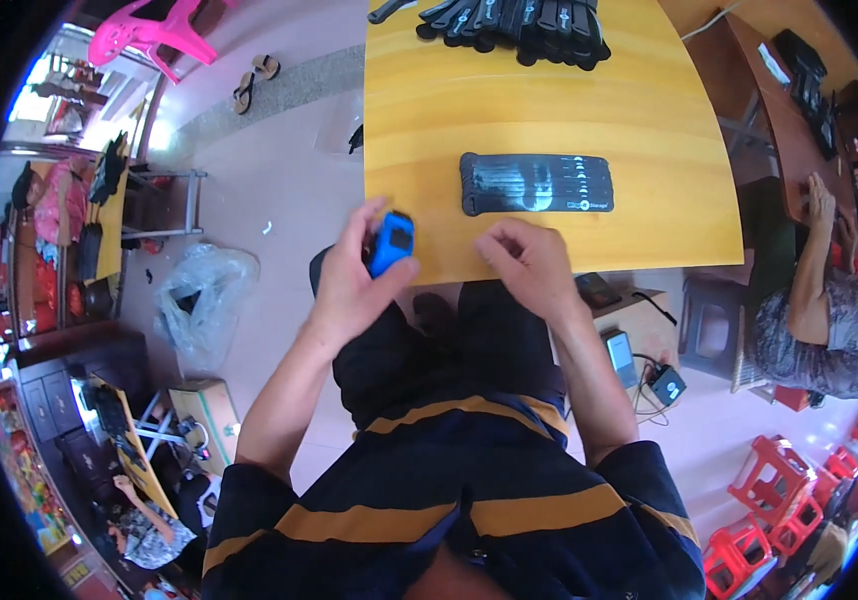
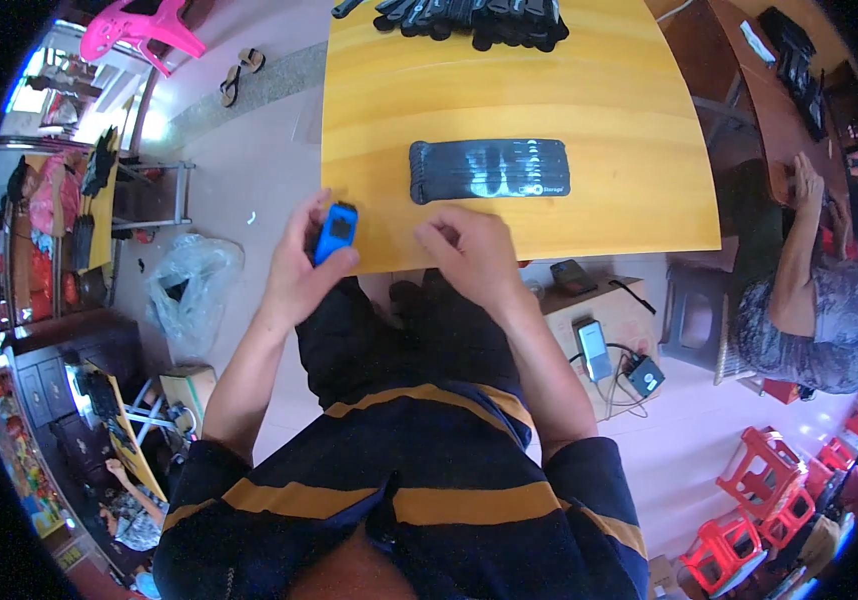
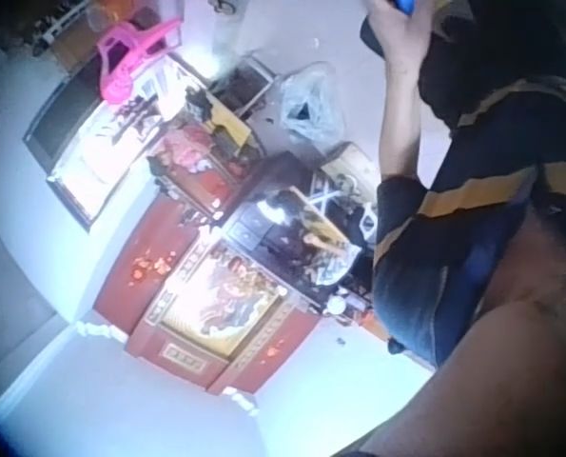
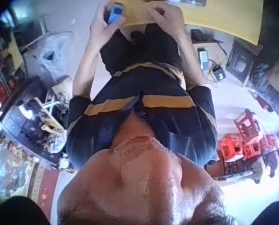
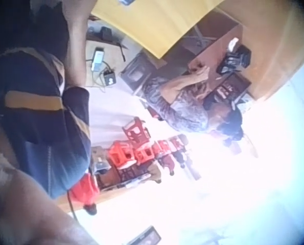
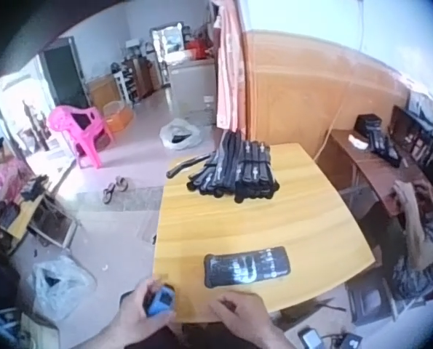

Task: The recorder is measuring and inspecting black textile straps against a marked template on a wooden table.

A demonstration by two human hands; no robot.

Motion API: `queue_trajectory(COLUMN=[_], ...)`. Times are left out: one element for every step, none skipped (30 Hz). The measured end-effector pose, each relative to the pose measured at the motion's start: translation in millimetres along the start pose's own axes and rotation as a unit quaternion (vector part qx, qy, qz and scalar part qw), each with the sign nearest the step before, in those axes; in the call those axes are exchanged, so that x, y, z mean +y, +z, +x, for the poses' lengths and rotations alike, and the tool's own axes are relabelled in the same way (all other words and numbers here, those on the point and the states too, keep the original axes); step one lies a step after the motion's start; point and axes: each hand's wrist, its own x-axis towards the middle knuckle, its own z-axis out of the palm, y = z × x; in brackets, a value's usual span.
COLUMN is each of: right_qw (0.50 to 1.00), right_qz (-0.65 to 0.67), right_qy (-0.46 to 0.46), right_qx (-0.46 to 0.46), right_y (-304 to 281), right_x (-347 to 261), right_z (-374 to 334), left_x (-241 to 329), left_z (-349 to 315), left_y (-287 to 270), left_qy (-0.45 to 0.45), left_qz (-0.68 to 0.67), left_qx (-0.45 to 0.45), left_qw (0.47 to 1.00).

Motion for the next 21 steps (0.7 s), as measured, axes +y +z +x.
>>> queue_trajectory(right_qw=[0.999,0.997,0.996,0.992,0.985,0.981,0.981,0.983,0.985,0.986,0.986,0.985,0.984,0.984,0.984,0.984,0.985,0.985,0.985,0.986,0.986], right_qz=[0.009,0.017,0.013,0.016,0.018,0.012,0.019,0.030,0.037,0.058,0.060,0.060,0.059,0.051,0.051,0.055,0.060,0.057,0.055,0.053,0.051], right_qy=[-0.004,-0.008,0.006,-0.021,-0.048,-0.059,-0.062,-0.042,-0.019,0.009,0.008,0.006,0.003,-0.010,-0.008,-0.004,0.000,0.007,-0.009,-0.025,-0.017], right_qx=[0.035,0.069,0.086,0.125,0.163,0.182,0.185,0.174,0.165,0.154,0.156,0.164,0.170,0.172,0.173,0.168,0.162,0.165,0.161,0.156,0.158], right_y=[-5,-10,-16,-18,-19,-21,-24,-27,-29,-29,-26,-24,-22,-22,-23,-23,-23,-24,-24,-23,-23], right_x=[-2,-3,-1,2,4,1,5,10,16,19,21,25,26,26,25,23,22,24,26,28,29], right_z=[2,3,4,6,7,8,8,8,7,6,5,3,2,3,3,4,5,5,5,5,4], left_x=[0,0,3,4,3,-4,-7,-8,-11,-13,-15,-16,-14,-12,-18,-26,-34,-38,-41,-44,-49], left_z=[13,29,47,65,83,100,119,137,157,174,190,207,220,234,249,265,280,295,305,313,322], left_y=[-7,-14,-19,-23,-27,-31,-35,-38,-37,-38,-40,-39,-39,-39,-39,-43,-48,-49,-49,-50,-53], left_qy=[0.031,0.062,0.061,0.068,0.075,0.101,0.104,0.105,0.106,0.125,0.127,0.131,0.133,0.116,0.116,0.132,0.147,0.165,0.156,0.148,0.161], left_qz=[0.050,0.098,0.131,0.157,0.183,0.222,0.229,0.244,0.255,0.276,0.278,0.285,0.291,0.296,0.295,0.315,0.335,0.358,0.371,0.383,0.389], left_qx=[0.022,0.042,0.051,0.058,0.064,0.089,0.090,0.102,0.111,0.126,0.126,0.129,0.135,0.129,0.126,0.141,0.156,0.153,0.166,0.179,0.181], left_qw=[0.998,0.992,0.988,0.984,0.978,0.966,0.964,0.959,0.955,0.945,0.944,0.941,0.938,0.939,0.940,0.929,0.917,0.906,0.900,0.894,0.889])
